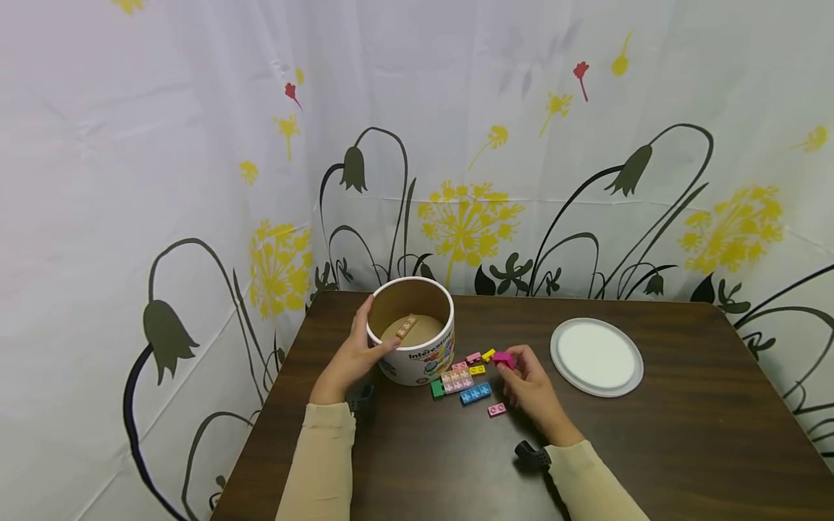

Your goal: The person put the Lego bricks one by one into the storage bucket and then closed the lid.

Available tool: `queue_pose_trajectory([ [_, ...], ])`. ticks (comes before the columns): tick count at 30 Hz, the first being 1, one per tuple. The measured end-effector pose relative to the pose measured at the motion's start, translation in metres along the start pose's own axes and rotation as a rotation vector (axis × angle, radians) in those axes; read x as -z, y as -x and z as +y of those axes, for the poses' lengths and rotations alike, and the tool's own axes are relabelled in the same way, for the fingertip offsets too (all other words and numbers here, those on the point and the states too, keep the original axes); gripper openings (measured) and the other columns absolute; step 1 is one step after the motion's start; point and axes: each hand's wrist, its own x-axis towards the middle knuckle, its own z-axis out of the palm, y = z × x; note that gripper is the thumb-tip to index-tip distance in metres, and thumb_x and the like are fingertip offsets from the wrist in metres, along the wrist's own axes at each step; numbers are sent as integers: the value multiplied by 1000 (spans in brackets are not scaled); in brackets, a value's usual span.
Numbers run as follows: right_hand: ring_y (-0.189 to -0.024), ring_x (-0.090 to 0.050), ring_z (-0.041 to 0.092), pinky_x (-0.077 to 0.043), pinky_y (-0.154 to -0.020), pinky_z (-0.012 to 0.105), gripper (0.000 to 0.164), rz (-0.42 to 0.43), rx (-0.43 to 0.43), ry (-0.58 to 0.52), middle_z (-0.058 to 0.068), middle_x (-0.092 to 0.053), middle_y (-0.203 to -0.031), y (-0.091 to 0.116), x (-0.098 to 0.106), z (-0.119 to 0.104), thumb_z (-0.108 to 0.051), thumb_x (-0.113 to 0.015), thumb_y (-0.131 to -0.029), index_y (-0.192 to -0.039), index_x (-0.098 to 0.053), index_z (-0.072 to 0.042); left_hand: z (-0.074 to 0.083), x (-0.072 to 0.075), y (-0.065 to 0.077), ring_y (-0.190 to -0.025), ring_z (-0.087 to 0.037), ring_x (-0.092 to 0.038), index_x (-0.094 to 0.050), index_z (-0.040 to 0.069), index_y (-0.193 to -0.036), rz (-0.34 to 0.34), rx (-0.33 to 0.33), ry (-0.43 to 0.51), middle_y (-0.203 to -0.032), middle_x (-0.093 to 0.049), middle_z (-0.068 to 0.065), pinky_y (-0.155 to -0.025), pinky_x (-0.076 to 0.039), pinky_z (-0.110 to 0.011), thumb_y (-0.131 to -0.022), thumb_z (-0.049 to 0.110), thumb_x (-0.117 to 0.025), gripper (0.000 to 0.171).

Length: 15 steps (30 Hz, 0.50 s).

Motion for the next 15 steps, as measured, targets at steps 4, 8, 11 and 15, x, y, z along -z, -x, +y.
queue_pose_trajectory([
  [4,-76,-66,26,-56,-58,33,41,29,-56,-48,14,-64,-99,0,1,-8,-35,-77,-103,-133,-57,-16,0,-1,0,-164,-48,-24,-1,36,-175,-2,2,-2,-182,-8,-11,-128,-24,-73,-98,41,-77,108],
  [8,-84,-67,23,-56,-62,30,45,42,-58,-129,15,-66,-116,-4,1,-26,-34,-75,-104,-139,-55,-14,0,-2,-1,-165,-47,-23,-1,35,-175,-7,-8,0,-182,-8,-12,-128,-24,-72,-97,43,-78,110],
  [11,-89,-68,23,-57,-65,28,46,51,-28,-174,13,-66,-125,-10,-2,-46,-34,-73,-105,-143,-53,-16,-1,-1,-1,-164,-48,-23,-1,34,-175,-7,-7,-9,-183,-8,-12,-128,-24,-73,-96,48,-78,111],
  [15,-85,-70,20,-56,-64,26,45,36,23,-242,7,-69,-122,-26,-15,-80,-33,-75,-104,-142,-54,-18,-2,0,0,-164,-49,-24,-1,36,-175,-1,-5,-13,-183,-7,-13,-127,-24,-74,-96,53,-79,113],
])
